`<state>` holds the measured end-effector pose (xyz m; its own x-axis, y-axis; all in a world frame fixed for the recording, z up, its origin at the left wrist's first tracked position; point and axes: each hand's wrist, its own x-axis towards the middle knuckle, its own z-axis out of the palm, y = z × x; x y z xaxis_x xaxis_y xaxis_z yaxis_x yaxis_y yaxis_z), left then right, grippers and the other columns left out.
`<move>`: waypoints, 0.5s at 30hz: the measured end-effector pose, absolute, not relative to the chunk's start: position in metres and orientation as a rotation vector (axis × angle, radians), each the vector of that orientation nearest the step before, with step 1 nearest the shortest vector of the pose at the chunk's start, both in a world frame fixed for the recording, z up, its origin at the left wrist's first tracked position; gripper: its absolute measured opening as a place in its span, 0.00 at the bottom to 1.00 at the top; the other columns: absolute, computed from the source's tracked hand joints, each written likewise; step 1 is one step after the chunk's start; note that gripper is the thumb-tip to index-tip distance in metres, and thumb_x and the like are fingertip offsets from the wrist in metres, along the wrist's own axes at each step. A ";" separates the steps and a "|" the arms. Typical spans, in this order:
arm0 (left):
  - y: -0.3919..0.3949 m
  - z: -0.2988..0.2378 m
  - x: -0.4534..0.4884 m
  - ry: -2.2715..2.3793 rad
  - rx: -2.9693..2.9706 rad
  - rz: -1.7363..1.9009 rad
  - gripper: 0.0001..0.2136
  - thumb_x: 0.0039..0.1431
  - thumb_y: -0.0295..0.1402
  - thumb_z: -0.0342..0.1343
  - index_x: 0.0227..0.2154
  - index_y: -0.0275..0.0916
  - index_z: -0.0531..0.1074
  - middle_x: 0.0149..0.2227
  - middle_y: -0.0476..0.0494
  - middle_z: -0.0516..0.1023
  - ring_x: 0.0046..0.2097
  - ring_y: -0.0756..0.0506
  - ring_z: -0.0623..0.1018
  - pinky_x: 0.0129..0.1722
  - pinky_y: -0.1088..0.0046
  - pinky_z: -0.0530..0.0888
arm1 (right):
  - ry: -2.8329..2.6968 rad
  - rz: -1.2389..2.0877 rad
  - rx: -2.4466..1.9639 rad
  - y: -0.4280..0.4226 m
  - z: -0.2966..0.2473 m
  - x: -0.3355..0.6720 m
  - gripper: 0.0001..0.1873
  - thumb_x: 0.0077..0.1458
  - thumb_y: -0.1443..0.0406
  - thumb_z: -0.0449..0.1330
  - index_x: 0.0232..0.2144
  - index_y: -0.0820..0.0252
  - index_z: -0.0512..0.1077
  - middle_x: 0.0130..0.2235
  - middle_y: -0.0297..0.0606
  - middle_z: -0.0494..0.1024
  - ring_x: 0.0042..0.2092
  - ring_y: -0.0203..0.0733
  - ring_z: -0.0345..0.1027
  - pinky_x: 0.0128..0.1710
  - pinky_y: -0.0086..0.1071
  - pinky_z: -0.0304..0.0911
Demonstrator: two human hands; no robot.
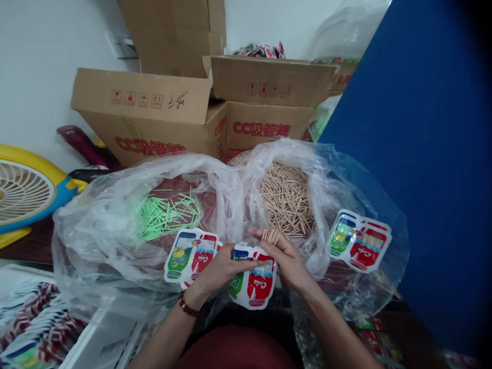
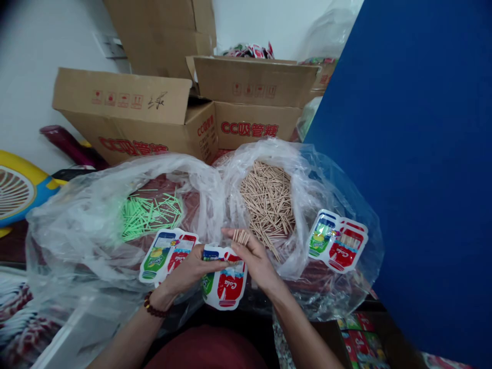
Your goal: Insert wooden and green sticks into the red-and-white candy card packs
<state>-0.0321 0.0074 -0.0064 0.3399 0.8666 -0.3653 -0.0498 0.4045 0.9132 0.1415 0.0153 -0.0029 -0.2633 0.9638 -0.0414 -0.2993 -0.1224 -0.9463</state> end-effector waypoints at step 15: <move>0.018 -0.003 -0.034 0.961 0.998 0.858 0.13 0.47 0.38 0.65 0.32 0.33 0.78 0.30 0.45 0.80 0.32 0.46 0.77 0.35 0.73 0.71 | -1.386 1.510 -0.980 0.022 -0.007 0.158 0.19 0.54 0.62 0.61 0.50 0.51 0.69 0.47 0.35 0.77 0.47 0.40 0.71 0.48 0.36 0.65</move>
<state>-0.0342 0.0184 -0.0031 0.3380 0.9080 -0.2474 -0.1429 0.3093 0.9402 0.1580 0.0224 -0.0065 -0.3386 0.9409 -0.0056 -0.0749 -0.0329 -0.9966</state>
